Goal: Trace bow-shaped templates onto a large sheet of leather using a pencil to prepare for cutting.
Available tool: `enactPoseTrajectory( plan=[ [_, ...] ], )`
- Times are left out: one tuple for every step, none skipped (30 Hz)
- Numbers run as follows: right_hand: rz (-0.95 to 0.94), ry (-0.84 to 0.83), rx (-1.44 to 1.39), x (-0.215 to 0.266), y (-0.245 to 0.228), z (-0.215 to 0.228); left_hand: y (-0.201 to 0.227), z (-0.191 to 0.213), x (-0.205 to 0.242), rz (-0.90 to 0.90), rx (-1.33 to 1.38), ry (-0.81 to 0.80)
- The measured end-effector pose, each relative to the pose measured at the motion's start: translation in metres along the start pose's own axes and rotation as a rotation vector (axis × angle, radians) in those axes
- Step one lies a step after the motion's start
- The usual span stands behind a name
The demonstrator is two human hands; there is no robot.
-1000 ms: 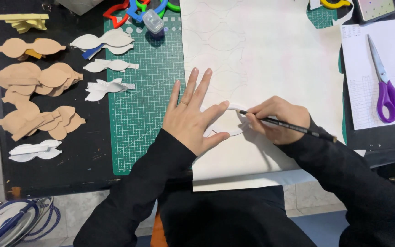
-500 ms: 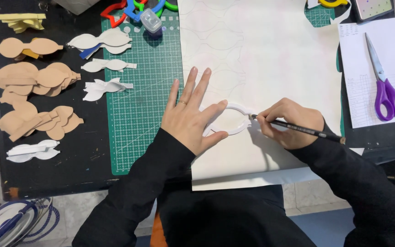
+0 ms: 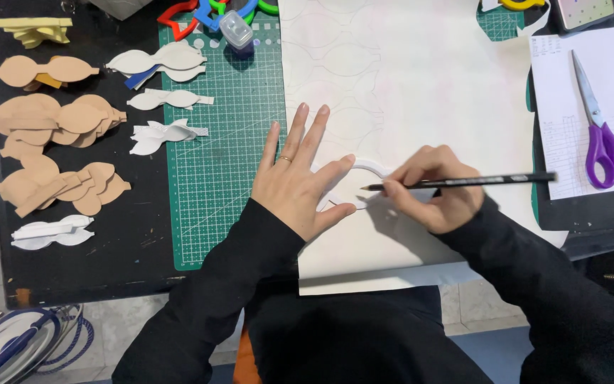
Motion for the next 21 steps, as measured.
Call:
enactPoseTrajectory(
  plan=[
    [-0.005, 0.034, -0.204, -0.002, 0.0, -0.005, 0.0, -0.001, 0.0, -0.002, 0.002, -0.008],
    [-0.006, 0.035, -0.205, -0.002, 0.002, -0.011, 0.001, -0.001, 0.001, -0.003, 0.001, -0.01],
    [-0.022, 0.009, -0.285, -0.003, 0.004, -0.019, 0.0, -0.001, 0.001, 0.002, -0.003, -0.007],
    [-0.037, -0.017, -0.365, -0.004, 0.006, -0.028, 0.0, -0.001, 0.001, 0.007, -0.007, -0.005],
    [-0.037, -0.019, -0.367, -0.004, 0.009, -0.03, 0.0, -0.001, 0.001, 0.009, -0.007, -0.006],
    [0.001, -0.014, -0.397, -0.004, 0.007, -0.031, 0.0, -0.001, 0.001, 0.005, -0.01, -0.002],
    [0.04, -0.009, -0.426, -0.004, 0.006, -0.032, 0.0, 0.0, 0.0, 0.0, -0.011, 0.002],
    [0.04, -0.01, -0.426, -0.004, 0.006, -0.033, 0.0, -0.001, 0.001, 0.001, -0.011, 0.002],
    [0.043, -0.02, -0.433, -0.004, 0.006, -0.034, 0.0, -0.001, 0.001, -0.001, -0.007, 0.003],
    [0.046, -0.029, -0.44, -0.003, 0.005, -0.035, -0.001, -0.002, 0.001, -0.003, -0.003, 0.005],
    [0.046, -0.028, -0.44, -0.003, 0.006, -0.035, 0.0, -0.002, 0.0, -0.004, -0.003, 0.005],
    [0.037, -0.029, -0.428, -0.003, 0.007, -0.035, -0.001, -0.003, 0.0, -0.002, -0.008, -0.003],
    [0.027, -0.032, -0.419, -0.002, 0.007, -0.036, -0.001, -0.004, 0.0, 0.002, -0.013, -0.012],
    [0.027, -0.032, -0.42, -0.001, 0.008, -0.037, -0.001, -0.004, 0.001, 0.004, -0.014, -0.013],
    [0.019, -0.038, -0.403, 0.0, 0.01, -0.037, -0.001, -0.004, 0.001, -0.001, -0.011, -0.007],
    [0.01, -0.044, -0.385, 0.001, 0.011, -0.038, -0.001, -0.003, 0.001, -0.006, -0.009, -0.002],
    [0.01, -0.042, -0.384, 0.001, 0.01, -0.037, 0.0, -0.003, 0.001, -0.008, -0.008, -0.002],
    [-0.009, -0.048, -0.386, 0.001, 0.011, -0.038, 0.0, -0.003, 0.001, -0.007, -0.01, -0.003],
    [-0.027, -0.054, -0.389, 0.0, 0.011, -0.038, 0.0, -0.003, 0.0, -0.006, -0.014, -0.004],
    [-0.027, -0.053, -0.388, -0.001, 0.01, -0.035, 0.0, -0.002, 0.0, -0.007, -0.014, -0.003],
    [-0.03, -0.069, -0.397, -0.002, 0.01, -0.034, 0.0, -0.002, 0.0, -0.007, -0.019, -0.004]
  ],
)
Point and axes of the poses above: each hand's wrist, its own x-axis away from the middle knuckle, its own z-axis out of the back of the hand, y = z × x, the point moved 9 cm from there along -x, towards the middle knuckle, and after that the axes turned 4 degrees about y, right-handed, at the moved point
